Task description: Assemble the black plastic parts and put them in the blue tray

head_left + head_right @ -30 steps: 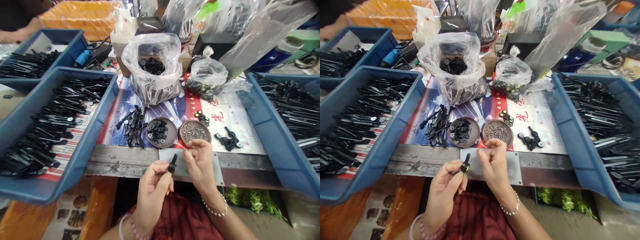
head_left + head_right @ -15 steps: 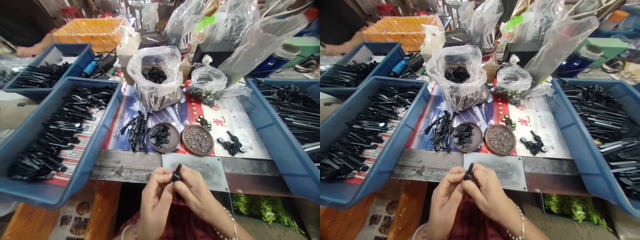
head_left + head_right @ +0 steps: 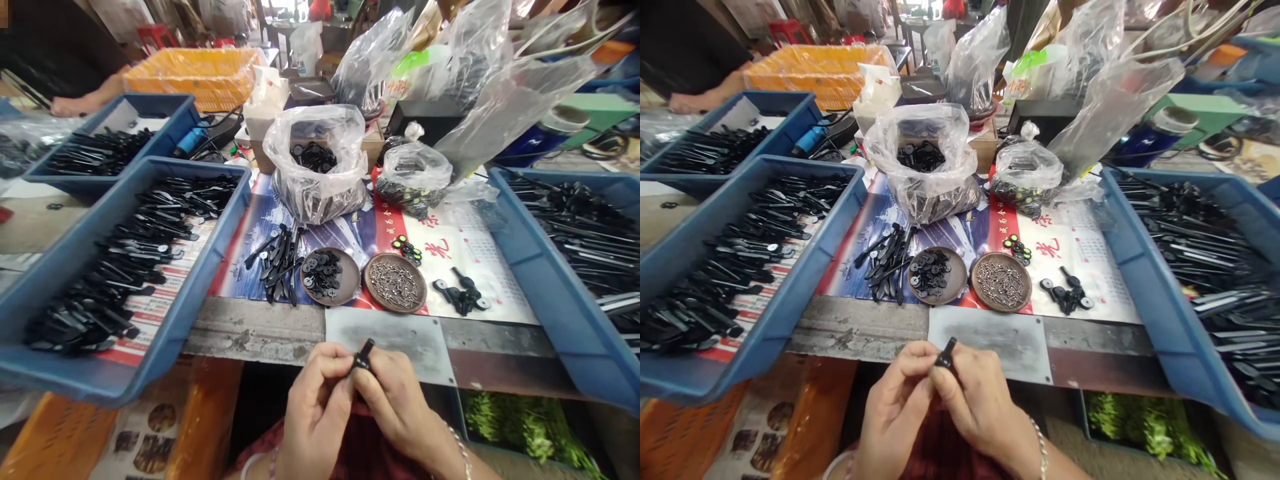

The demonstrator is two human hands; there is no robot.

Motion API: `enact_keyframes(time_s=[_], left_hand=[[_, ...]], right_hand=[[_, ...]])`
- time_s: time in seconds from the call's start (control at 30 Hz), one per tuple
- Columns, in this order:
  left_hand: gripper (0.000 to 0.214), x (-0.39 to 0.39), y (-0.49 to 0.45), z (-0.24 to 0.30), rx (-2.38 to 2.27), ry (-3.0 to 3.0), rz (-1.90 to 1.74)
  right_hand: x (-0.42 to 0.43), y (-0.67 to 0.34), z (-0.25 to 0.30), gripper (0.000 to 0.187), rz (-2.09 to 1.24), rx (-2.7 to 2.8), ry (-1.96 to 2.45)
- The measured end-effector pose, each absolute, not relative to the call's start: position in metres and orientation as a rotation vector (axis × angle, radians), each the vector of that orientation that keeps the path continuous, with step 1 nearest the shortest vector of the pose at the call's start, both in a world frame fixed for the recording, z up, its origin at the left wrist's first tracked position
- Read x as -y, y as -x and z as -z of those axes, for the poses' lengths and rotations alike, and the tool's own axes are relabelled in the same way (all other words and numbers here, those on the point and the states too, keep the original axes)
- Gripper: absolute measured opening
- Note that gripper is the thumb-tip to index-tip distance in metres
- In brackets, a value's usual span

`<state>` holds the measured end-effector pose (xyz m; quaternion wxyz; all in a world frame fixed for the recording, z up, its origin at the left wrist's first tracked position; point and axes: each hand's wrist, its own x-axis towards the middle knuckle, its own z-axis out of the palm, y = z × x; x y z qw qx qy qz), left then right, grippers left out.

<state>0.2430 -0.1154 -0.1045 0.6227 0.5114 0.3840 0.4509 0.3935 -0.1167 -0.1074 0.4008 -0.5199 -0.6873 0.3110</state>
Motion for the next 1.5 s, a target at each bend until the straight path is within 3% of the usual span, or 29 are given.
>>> enact_keyframes(time_s=[0.17, 0.23, 0.4, 0.6, 0.7, 0.9, 1.0, 1.23, 1.5], left_hand=[[0.016, 0.115, -0.242, 0.107, -0.917, -1.249, -1.014], [0.017, 0.114, -0.240, 0.107, -0.904, -1.258, -1.018], [0.022, 0.115, -0.239, 0.106, -0.835, -1.148, -1.044], [0.018, 0.117, -0.242, 0.103, -0.777, -1.191, -1.040], [0.019, 0.117, -0.244, 0.103, -0.818, -1.222, -1.047], [0.015, 0.121, -0.243, 0.110, -0.877, -1.210, -1.021], [0.011, 0.120, -0.243, 0.113, -0.890, -1.008, -1.063], [0.021, 0.113, -0.253, 0.118, -0.991, -0.484, -1.147], [0.024, 0.107, -0.241, 0.115, -1.021, -0.828, -0.854]], right_hand=[[0.121, -0.391, 0.104, 0.057, -1.557, 1.385, 1.192], [0.119, -0.394, 0.102, 0.057, -1.431, 1.533, 1.190], [0.111, -0.402, 0.106, 0.052, -0.699, 1.879, 1.232], [0.116, -0.400, 0.110, 0.049, -0.419, 1.928, 1.185], [0.122, -0.394, 0.107, 0.047, -0.606, 1.811, 1.275], [0.125, -0.391, 0.102, 0.053, -1.566, 1.258, 1.202], [0.126, -0.397, 0.097, 0.053, -1.523, 1.396, 1.199], [0.133, -0.383, 0.113, 0.028, -1.442, 1.692, 1.328], [0.130, -0.384, 0.117, 0.032, -1.538, 1.571, 1.306]])
